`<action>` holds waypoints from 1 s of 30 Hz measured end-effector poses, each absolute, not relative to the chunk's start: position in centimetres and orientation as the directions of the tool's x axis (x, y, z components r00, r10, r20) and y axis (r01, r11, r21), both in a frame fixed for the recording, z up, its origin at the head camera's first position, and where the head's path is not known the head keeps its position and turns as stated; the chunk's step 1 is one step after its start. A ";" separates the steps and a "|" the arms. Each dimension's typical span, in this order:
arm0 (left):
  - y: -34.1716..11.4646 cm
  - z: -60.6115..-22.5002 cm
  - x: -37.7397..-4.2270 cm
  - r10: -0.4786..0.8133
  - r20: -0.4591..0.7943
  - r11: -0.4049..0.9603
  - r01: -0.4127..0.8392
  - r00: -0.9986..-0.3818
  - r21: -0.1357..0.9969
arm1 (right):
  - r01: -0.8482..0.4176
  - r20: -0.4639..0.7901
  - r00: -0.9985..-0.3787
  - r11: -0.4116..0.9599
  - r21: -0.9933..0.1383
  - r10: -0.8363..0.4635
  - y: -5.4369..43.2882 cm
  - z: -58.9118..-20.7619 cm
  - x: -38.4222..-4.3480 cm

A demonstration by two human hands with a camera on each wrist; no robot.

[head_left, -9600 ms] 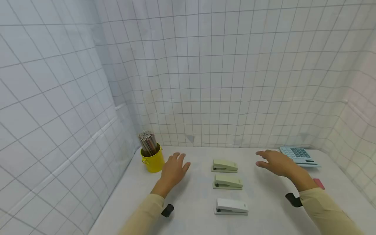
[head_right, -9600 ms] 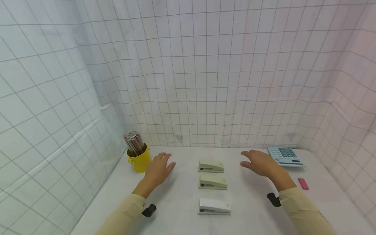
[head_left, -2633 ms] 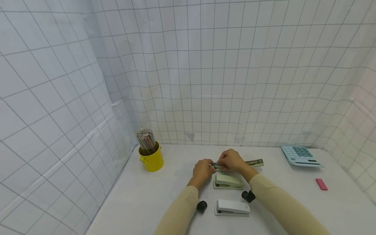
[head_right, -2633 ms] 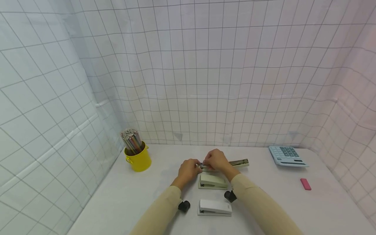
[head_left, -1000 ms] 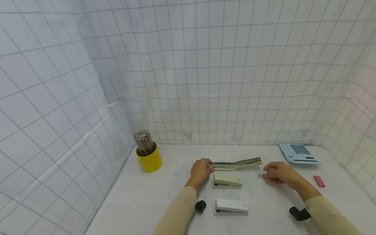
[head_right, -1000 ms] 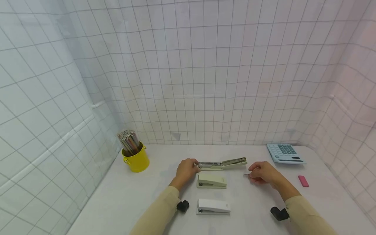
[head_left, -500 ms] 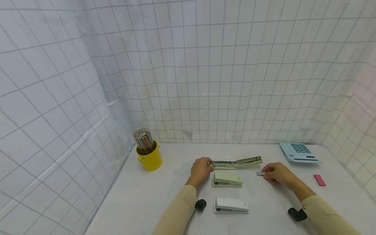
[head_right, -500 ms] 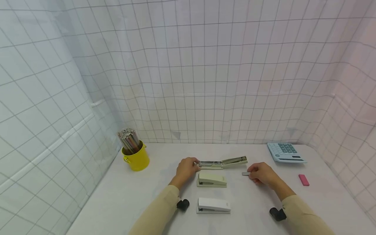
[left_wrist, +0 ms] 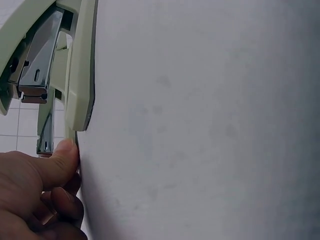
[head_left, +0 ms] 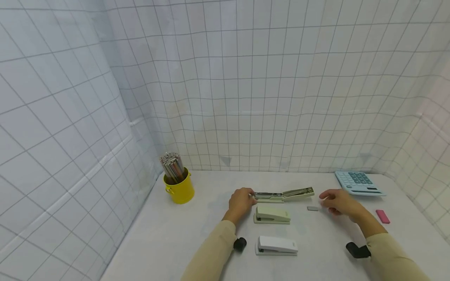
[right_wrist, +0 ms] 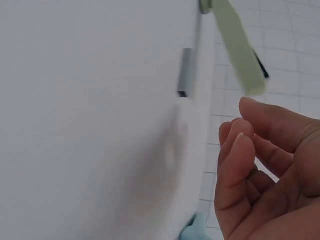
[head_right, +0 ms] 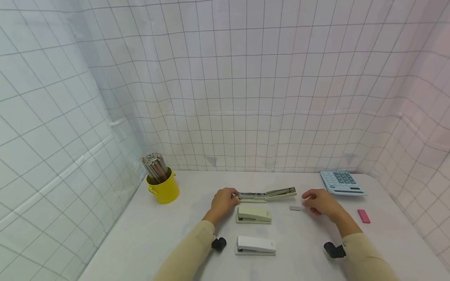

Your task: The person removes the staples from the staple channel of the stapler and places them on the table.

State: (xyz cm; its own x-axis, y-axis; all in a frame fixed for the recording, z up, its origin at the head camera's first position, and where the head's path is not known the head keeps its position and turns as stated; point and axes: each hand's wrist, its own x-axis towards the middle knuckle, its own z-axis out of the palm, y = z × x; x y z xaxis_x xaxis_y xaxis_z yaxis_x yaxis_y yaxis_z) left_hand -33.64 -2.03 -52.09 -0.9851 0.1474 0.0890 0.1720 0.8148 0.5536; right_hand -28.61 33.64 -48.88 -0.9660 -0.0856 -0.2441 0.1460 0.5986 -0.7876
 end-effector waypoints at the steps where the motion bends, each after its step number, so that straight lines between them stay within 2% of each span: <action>1: -2.1 -52.1 -33.7 0.147 0.085 0.812 0.170 -0.985 0.558 | 0.127 -0.220 -0.972 0.600 -0.790 -0.084 33.8 -48.2 -28.6; 6: -2.5 -52.0 -34.1 0.169 0.046 0.771 0.161 -0.985 0.615 | 0.042 -0.126 -0.986 0.564 -0.825 -0.110 33.4 -45.4 -28.5; 11: -3.3 -51.9 -34.3 0.206 0.028 0.695 0.167 -0.978 0.699 | -0.038 -0.065 -0.983 0.533 -0.845 -0.174 31.4 -44.2 -28.5; 16: -5.2 -51.3 -33.1 0.236 0.019 0.615 0.165 -0.971 0.771 | -0.104 -0.032 -0.966 0.501 -0.859 -0.255 28.6 -43.8 -28.2; 21: -6.9 -51.0 -31.2 0.347 -0.063 0.538 0.143 -0.936 0.831 | -0.145 -0.029 -0.944 0.494 -0.857 -0.328 25.1 -43.8 -27.7; 25: -6.6 -51.4 -29.9 0.417 -0.102 0.561 0.167 -0.903 0.810 | -0.244 0.009 -0.911 0.521 -0.818 -0.413 22.1 -44.5 -27.1; 30: -5.2 -51.8 -28.6 0.413 -0.080 0.605 0.208 -0.907 0.768 | -0.445 0.110 -0.846 0.578 -0.685 -0.521 19.1 -46.0 -26.8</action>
State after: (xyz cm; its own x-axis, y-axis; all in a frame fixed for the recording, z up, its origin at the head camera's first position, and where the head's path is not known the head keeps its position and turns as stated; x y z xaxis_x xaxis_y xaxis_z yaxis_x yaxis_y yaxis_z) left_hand -28.57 -5.22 -51.85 -0.9072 0.4131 -0.0797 0.2082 0.6055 0.7681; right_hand -26.80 19.14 -46.00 -0.8462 -0.5214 0.1098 -0.4448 0.5776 -0.6846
